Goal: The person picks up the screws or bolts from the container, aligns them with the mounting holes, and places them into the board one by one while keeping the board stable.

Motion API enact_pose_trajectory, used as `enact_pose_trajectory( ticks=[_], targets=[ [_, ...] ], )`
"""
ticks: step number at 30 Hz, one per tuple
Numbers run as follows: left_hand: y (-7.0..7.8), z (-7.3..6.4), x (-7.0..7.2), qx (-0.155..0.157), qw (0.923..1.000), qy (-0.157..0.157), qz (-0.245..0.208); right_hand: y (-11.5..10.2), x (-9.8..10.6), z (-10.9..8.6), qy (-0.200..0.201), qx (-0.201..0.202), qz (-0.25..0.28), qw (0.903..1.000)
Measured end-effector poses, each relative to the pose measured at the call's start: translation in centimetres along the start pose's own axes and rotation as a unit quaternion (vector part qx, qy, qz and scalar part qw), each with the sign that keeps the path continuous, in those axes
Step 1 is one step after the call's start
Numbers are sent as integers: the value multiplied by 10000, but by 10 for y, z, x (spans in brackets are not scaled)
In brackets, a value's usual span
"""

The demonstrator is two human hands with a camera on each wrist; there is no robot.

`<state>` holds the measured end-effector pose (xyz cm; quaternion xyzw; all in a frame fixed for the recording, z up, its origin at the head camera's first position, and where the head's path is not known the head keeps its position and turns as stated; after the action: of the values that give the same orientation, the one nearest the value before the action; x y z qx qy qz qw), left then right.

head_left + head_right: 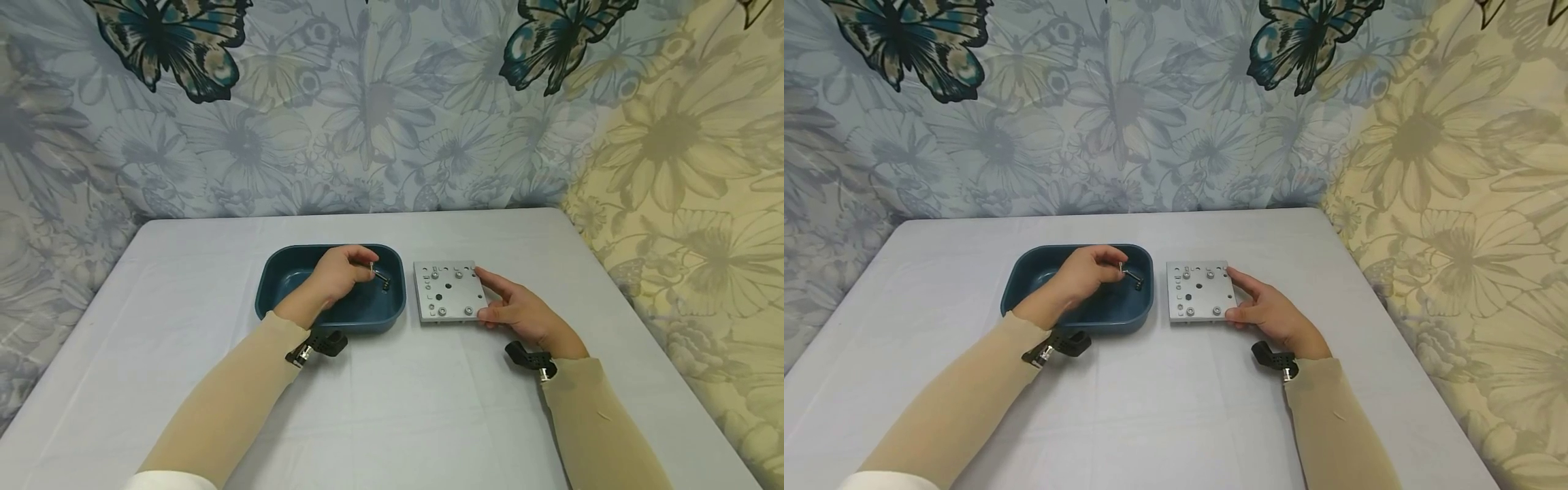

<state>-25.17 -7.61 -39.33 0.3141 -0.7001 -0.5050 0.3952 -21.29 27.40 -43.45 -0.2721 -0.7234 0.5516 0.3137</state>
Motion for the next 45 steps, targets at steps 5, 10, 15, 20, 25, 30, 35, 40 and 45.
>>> enact_pose_trajectory(
  ticks=[5, 10, 15, 20, 25, 30, 35, 40, 45],
  targets=[
    [3, -3, -1, -32, 9995, -39, -309, 1, 1, 0, 4, 3, -12, 10000],
    [4, -4, -2, -56, 9984, -69, -567, 2, 2, 0, 4, -17, -30, 10000],
    [8, -4, -5, -27, 9935, -14, -1135, 2, 1, 1, 3, -24, 30, 10000],
    [11, -2, -8, 23, 9888, 56, -1489, 3, 1, 1, 27, -41, 34, 10000],
    [17, 0, -13, -7, 9836, 75, -1802, 4, 2, 1, 58, -85, -62, 9999],
    [25, 7, -20, -34, 9819, 68, -1890, 3, 3, 1, 17, -37, -20, 10000],
    [36, 18, -28, -166, 9884, 61, -1509, 3, 4, 0, 16, 1, 24, 10000],
    [43, 29, -35, -231, 9929, 48, -1165, 2, 4, 0, 28, 6, -25, 10000],
    [42, 36, -40, -6, 9963, 61, -859, 2, 3, 1, 2, 51, 26, 10000]
  ],
)
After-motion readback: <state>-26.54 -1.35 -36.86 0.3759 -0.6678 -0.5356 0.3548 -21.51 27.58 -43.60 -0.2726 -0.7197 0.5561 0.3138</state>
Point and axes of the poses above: each hand's wrist, its own z-axis towards the middle knuckle, its own x-axis out of the back of the hand, y = z × x, the point moved 3 cm from there along z, towards the middle knuckle, and after that the axes turned 15 degrees about -y, right-handed, at the moved point
